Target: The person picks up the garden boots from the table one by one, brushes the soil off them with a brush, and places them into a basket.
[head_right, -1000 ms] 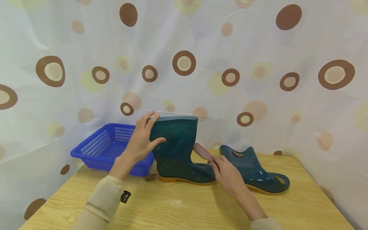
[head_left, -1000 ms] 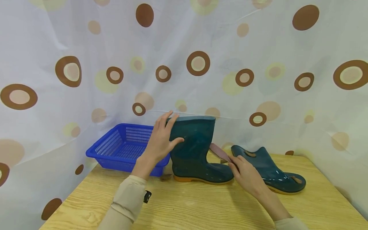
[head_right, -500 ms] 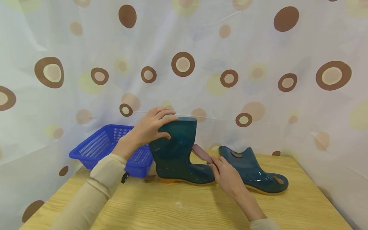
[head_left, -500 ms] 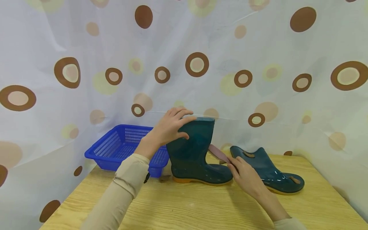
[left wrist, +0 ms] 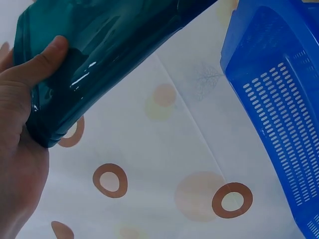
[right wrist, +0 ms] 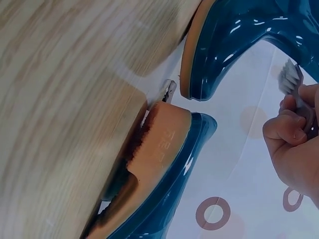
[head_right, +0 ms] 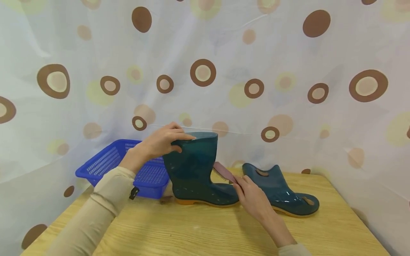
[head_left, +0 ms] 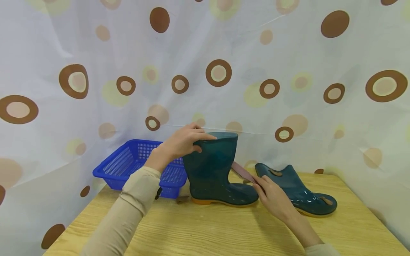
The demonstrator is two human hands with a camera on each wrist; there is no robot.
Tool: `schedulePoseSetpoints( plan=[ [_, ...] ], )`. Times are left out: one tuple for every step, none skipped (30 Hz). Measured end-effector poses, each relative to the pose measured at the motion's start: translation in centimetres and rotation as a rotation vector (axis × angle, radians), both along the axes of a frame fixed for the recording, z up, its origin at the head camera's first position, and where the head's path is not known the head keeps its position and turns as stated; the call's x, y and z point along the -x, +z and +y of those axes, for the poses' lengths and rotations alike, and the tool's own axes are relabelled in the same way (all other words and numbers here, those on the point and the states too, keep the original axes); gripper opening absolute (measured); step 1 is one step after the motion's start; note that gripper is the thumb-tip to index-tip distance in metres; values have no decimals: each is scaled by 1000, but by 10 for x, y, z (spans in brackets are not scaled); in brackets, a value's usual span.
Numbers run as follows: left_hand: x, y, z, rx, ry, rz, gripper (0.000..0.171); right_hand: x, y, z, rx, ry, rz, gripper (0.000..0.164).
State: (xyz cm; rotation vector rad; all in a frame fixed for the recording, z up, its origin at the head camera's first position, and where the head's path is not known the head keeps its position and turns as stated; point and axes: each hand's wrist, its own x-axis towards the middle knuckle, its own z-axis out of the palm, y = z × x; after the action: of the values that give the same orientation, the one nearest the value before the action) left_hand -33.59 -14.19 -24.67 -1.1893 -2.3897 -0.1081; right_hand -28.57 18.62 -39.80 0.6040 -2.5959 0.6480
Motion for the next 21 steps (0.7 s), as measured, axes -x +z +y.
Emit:
schedulePoseSetpoints(
  plan=[
    [-1, 1, -1, -8, -6, -13, 55, 0, 0, 0, -2, -1, 0, 39],
    [-1, 1, -2, -14, -16, -18, 54, 0, -1, 1, -1, 0, 5, 38],
    [-2, 1, -4, -19, -27, -20, 53, 0, -1, 1, -3, 3, 14, 38],
    [-3, 1, -5, -24, -42, -21, 52, 0, -2, 2, -6, 8, 24, 38],
    [-4, 1, -7, -31, -62, -17, 52, 0, -3, 3, -11, 12, 37, 37],
    [-4, 0, -9, -40, -83, -19, 51, -1, -3, 4, -16, 16, 50, 36],
    [-5, -1, -12, -50, -104, -16, 51, -1, -4, 4, -19, 23, 65, 35],
    [-6, -1, -14, -60, -126, -11, 50, -1, -4, 5, -23, 27, 79, 35],
    [-7, -2, -16, -73, -146, -14, 50, -2, -5, 5, -28, 29, 88, 34],
    [-8, -3, -19, -88, -169, -13, 50, -2, -5, 5, -32, 28, 90, 34],
    [-9, -4, -21, -102, -192, -8, 50, -2, -5, 5, -34, 26, 88, 33],
    [-10, -5, -22, -113, -212, -2, 49, -2, -5, 6, -37, 23, 85, 33],
    [-12, -5, -23, -123, -235, 11, 49, -2, -5, 6, -40, 19, 80, 34],
    [-12, -6, -24, -129, -261, 29, 48, -2, -5, 6, -42, 15, 72, 34],
    [-14, -6, -24, -137, -285, 41, 48, -2, -5, 7, -47, 11, 62, 34],
    [-16, -6, -24, -142, -308, 58, 48, -2, -6, 7, -52, 10, 49, 34],
    [-17, -6, -23, -144, -332, 73, 48, -2, -6, 8, -58, 13, 39, 33],
    [-20, -5, -22, -149, -353, 82, 48, -2, -5, 8, -64, 13, 25, 33],
    [-22, -5, -21, -153, -370, 88, 48, -1, -5, 8, -68, 15, 6, 33],
    [-24, -4, -19, -154, -385, 94, 48, -1, -5, 8, -74, 15, -13, 32],
    [-26, -3, -17, -155, -397, 97, 48, -1, -4, 8, -84, 18, -33, 32]
  ],
)
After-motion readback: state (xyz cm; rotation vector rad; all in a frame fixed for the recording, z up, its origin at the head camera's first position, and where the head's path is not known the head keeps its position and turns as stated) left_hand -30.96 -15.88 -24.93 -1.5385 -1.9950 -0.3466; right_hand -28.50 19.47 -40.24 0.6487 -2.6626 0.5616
